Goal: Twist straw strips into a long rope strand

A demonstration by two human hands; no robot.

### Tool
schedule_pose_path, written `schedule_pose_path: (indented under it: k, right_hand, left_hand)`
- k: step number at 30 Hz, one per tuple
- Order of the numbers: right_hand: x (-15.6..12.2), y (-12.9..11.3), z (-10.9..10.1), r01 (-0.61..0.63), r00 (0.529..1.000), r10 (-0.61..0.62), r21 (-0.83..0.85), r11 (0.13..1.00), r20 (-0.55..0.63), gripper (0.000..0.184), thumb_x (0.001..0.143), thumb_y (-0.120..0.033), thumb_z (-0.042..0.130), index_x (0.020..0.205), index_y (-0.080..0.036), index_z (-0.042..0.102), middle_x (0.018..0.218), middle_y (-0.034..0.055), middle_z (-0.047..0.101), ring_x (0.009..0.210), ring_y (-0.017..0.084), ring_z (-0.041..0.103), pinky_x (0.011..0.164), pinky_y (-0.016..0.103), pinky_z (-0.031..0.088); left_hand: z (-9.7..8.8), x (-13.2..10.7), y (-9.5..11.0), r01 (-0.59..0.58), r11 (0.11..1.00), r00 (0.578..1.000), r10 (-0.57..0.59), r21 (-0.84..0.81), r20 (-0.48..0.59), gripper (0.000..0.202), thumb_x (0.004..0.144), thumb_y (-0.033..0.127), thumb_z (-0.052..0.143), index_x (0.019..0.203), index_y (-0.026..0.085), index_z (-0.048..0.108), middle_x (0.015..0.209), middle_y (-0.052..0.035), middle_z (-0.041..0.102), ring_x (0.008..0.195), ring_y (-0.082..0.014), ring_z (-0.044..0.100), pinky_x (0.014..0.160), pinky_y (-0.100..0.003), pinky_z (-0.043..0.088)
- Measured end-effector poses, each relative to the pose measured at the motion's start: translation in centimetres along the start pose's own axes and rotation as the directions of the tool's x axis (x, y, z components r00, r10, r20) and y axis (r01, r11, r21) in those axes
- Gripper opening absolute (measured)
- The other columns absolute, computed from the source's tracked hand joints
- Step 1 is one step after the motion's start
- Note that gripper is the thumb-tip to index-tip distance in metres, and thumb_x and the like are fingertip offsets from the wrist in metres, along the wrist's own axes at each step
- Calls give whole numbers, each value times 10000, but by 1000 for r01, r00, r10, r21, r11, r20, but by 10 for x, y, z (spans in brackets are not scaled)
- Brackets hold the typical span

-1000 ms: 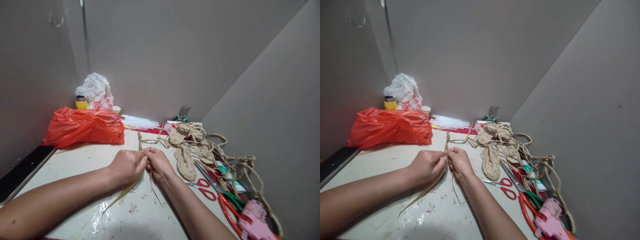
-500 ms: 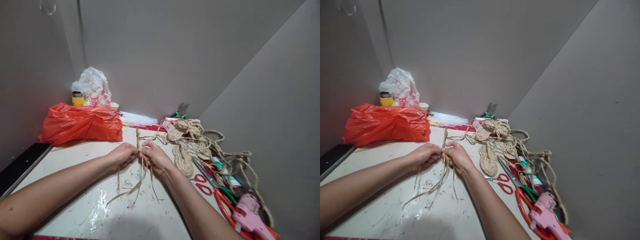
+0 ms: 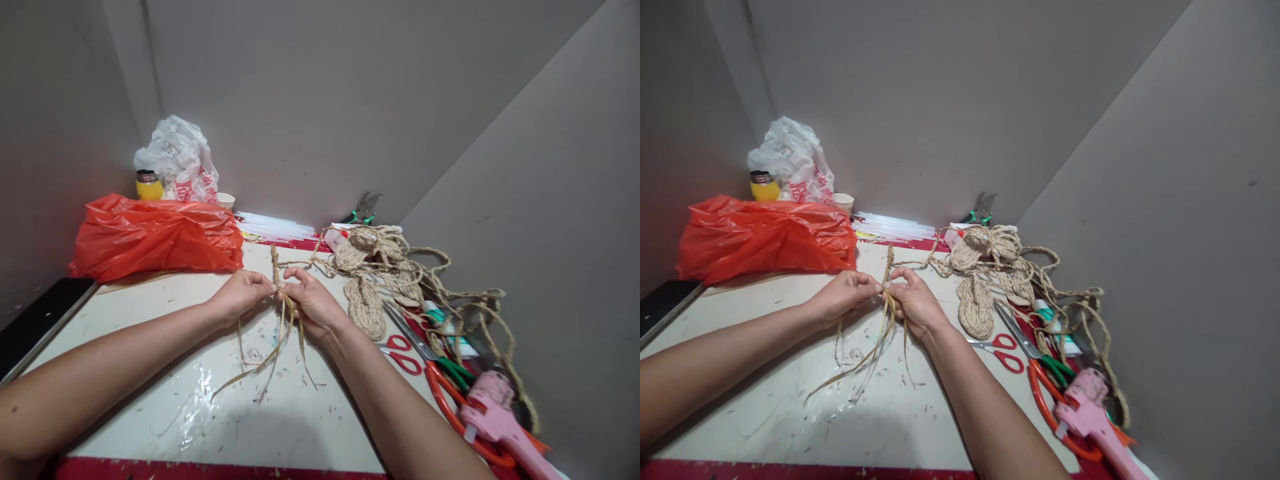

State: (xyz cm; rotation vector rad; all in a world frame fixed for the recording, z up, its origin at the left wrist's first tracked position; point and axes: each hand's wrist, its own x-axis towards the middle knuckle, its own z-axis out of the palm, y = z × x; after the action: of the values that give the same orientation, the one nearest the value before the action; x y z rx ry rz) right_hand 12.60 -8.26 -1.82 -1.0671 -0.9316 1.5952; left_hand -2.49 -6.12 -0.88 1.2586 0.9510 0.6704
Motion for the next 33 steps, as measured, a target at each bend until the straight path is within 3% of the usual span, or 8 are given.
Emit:
schedule_pose_path:
  k: [8,13,17,22,28,31,33]
  right_hand:
    - [-2,0,2,-41,999,40,13,999,20,339,629,-243,677,857,-237,427,458,-118,469,339,22,213,340,138,103]
    - [-3,-1,3,-50,999,50,5,999,20,310,651,-257,655,869,-236,435,442,-132,401,339,22,193,343,137,97]
    - [-4,-5,3,-64,998,64,22,998,24,284,647,-218,600,885,-230,445,469,-113,457,331,18,186,346,139,80]
    - [-4,-10,0,-95,994,92,44,995,50,344,622,-174,603,934,-215,464,578,-44,595,346,16,209,347,139,82]
    - [-5,-16,-11,-50,999,51,-83,995,11,282,644,-201,641,904,-188,535,513,-50,553,414,77,430,391,170,311]
    - [-4,-18,-15,-37,999,33,-153,987,-28,250,614,-168,652,852,-182,578,682,2,629,549,108,539,499,211,422]
    - [-4,-20,-16,51,990,-85,-283,958,-110,218,589,-132,644,799,-178,610,781,21,642,648,125,564,557,220,436]
  left_hand:
    - [4,0,4,-6,998,988,16,61,-153,145,663,263,627,621,144,556,382,92,357,354,-31,245,398,-189,187]
    - [4,3,-1,-99,990,975,116,97,-188,149,645,263,615,589,133,570,492,48,490,463,-57,374,485,-191,283]
    - [4,4,-2,-125,988,971,140,85,-194,157,635,273,628,590,129,585,530,36,526,507,-70,418,530,-199,318]
    - [3,3,1,-87,994,978,97,59,-185,125,656,237,614,599,128,592,482,48,501,438,-47,368,465,-190,267]
    - [-3,7,-4,18,998,989,-25,-53,-143,176,659,307,666,646,153,582,354,95,329,319,-34,230,366,-204,142]
    - [-5,9,-7,49,992,992,-62,-119,-107,168,657,295,671,648,161,568,349,105,300,302,-32,212,349,-199,137]
    - [-7,10,-8,55,988,993,-68,-142,-93,158,655,282,670,653,161,569,356,106,301,301,-29,201,340,-197,130]
